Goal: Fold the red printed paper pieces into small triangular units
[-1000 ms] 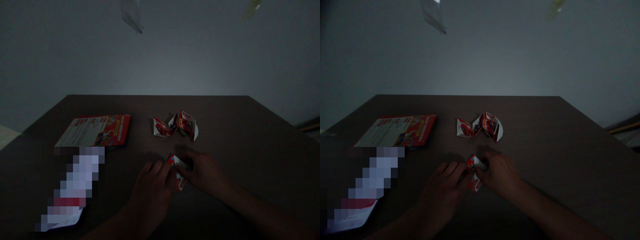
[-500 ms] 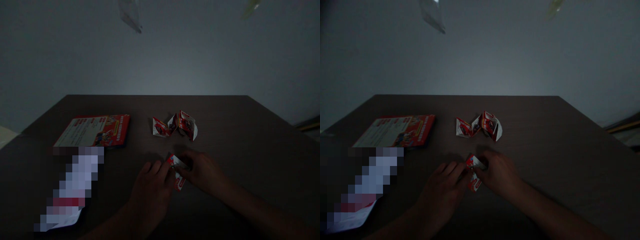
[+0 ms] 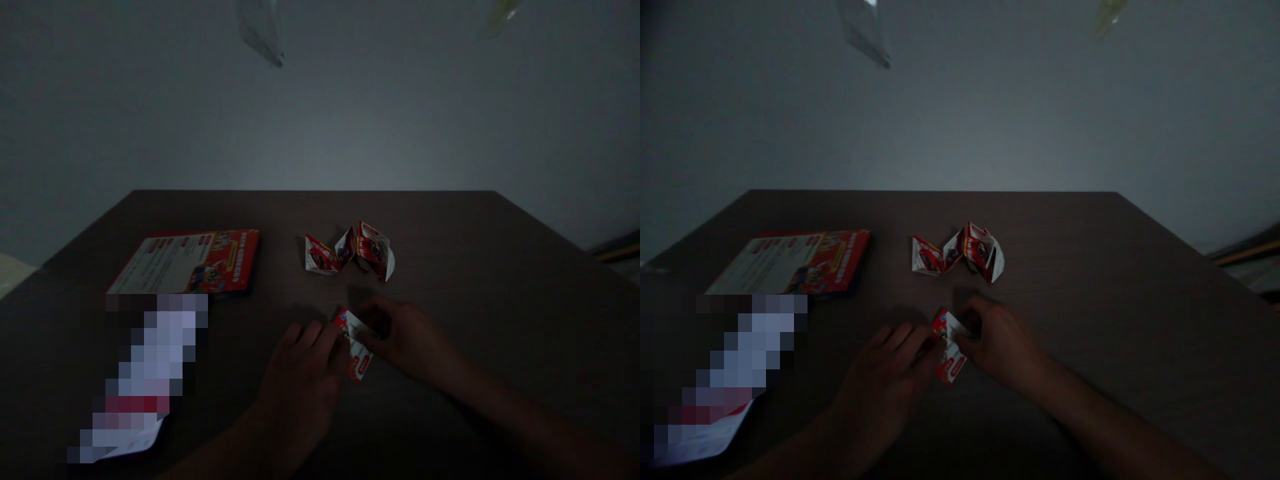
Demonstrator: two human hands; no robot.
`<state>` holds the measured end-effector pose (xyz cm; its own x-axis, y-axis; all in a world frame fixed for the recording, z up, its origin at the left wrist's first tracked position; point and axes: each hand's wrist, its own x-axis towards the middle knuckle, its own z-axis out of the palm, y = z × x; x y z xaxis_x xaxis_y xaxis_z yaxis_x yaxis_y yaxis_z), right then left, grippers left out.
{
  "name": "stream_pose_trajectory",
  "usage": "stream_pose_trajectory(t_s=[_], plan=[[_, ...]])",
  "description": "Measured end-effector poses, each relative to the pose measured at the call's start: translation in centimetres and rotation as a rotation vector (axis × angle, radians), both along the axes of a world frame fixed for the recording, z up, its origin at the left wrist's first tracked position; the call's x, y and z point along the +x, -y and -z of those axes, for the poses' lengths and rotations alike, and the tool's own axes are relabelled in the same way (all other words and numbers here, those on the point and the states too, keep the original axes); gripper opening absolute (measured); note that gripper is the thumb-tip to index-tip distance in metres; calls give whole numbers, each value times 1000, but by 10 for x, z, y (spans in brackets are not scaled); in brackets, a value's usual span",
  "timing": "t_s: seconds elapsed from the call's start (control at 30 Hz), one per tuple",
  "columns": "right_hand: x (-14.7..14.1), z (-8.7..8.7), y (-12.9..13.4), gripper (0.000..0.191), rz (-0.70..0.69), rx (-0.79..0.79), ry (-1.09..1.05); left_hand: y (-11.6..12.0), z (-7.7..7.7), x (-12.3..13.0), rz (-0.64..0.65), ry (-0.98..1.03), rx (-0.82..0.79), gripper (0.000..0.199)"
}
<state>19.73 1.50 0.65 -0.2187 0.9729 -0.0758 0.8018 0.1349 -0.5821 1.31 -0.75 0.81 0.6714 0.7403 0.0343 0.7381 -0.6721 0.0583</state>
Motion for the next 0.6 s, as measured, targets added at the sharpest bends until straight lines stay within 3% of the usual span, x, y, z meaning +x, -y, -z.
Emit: stream_pose_trajectory(t_s=[0.6], plan=[[4, 1, -1, 10, -26, 0, -49, 0, 1, 0, -18, -4, -13, 22]])
